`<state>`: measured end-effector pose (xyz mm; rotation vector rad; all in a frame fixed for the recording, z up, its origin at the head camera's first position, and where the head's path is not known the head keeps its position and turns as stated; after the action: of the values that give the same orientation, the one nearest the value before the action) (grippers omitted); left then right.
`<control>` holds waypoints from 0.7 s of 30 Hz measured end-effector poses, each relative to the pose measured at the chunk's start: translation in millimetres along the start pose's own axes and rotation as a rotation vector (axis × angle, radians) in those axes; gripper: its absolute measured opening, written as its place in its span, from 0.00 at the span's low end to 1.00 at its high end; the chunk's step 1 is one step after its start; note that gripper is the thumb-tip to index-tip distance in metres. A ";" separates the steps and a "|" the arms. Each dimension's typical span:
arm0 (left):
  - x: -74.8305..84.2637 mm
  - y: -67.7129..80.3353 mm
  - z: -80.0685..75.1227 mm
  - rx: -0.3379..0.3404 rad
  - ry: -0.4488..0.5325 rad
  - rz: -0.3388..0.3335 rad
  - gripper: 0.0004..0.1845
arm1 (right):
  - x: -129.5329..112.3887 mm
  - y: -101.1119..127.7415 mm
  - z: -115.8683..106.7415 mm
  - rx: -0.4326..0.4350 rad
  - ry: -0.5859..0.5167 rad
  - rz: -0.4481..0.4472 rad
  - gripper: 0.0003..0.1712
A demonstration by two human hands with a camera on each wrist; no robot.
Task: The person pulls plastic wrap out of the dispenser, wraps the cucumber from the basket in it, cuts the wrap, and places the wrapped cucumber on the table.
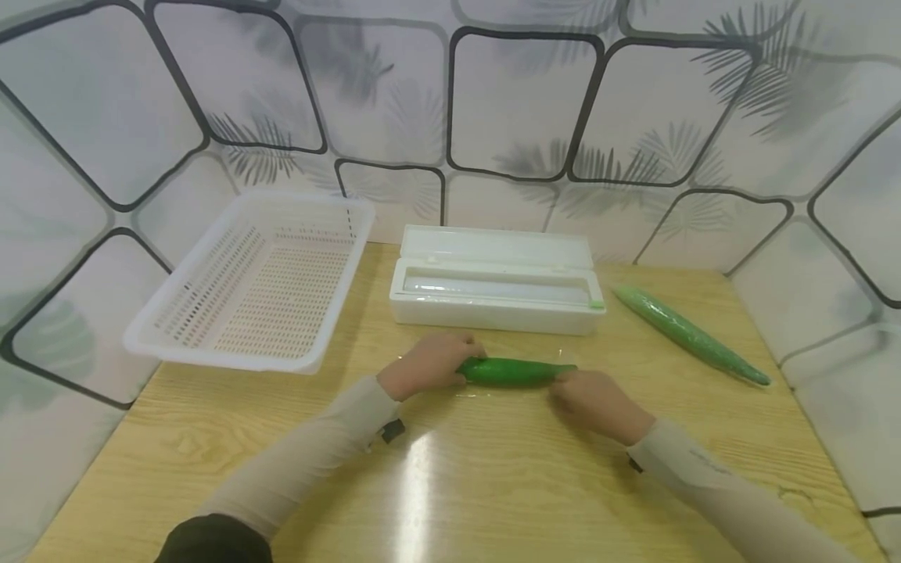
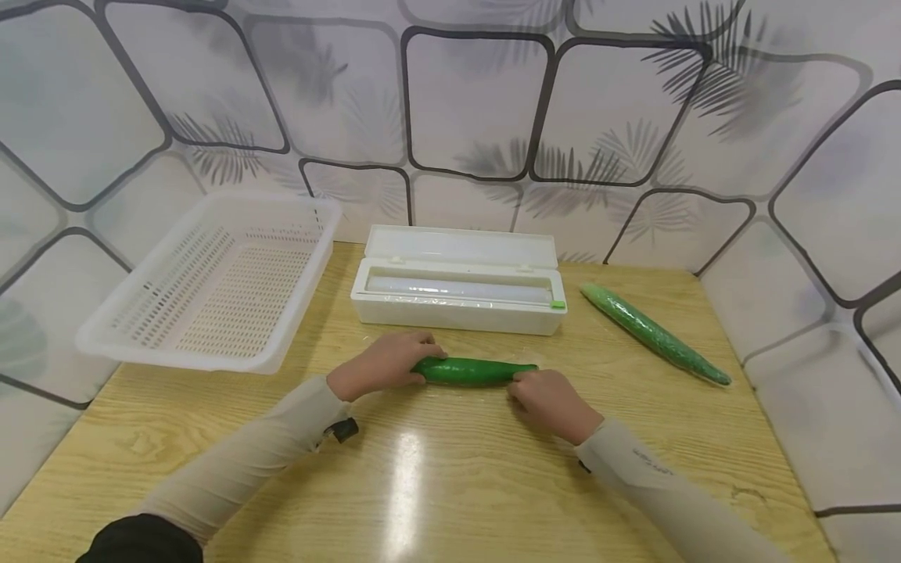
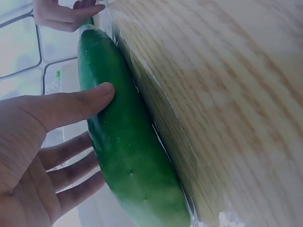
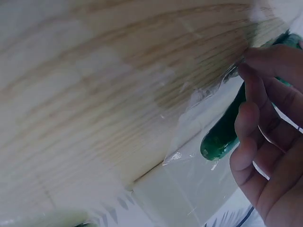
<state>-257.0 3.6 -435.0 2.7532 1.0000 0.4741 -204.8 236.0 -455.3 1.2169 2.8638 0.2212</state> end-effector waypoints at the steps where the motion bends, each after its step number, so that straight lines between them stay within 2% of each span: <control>1: 0.9 -0.1 -0.3 0.006 -0.013 0.001 0.24 | -0.2 -0.6 0.6 -0.001 0.013 0.004 0.07; 5: 3.3 -0.7 -0.7 0.027 -0.069 0.007 0.24 | -1.3 -2.4 1.1 -0.006 0.033 0.016 0.09; 14: 5.2 1.4 0.0 0.059 -0.104 0.025 0.25 | 5.6 -3.3 -1.6 -0.002 -0.056 0.061 0.05; 21: 5.8 2.3 -0.2 0.057 -0.110 0.022 0.26 | 8.8 1.9 -4.3 -0.067 -0.072 0.061 0.10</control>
<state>-251.6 5.6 -432.8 2.8081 0.9733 0.2979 -209.9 243.1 -450.5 1.2732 2.7380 0.2664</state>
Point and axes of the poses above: each hand's wrist, its own y-axis away from the middle knuckle, its own z-axis out of the palm, x = y × z, the point moved 3 cm from there along -y, towards the middle knuckle, and after that the axes turned 12 degrees about -x, right-handed, at the moved point
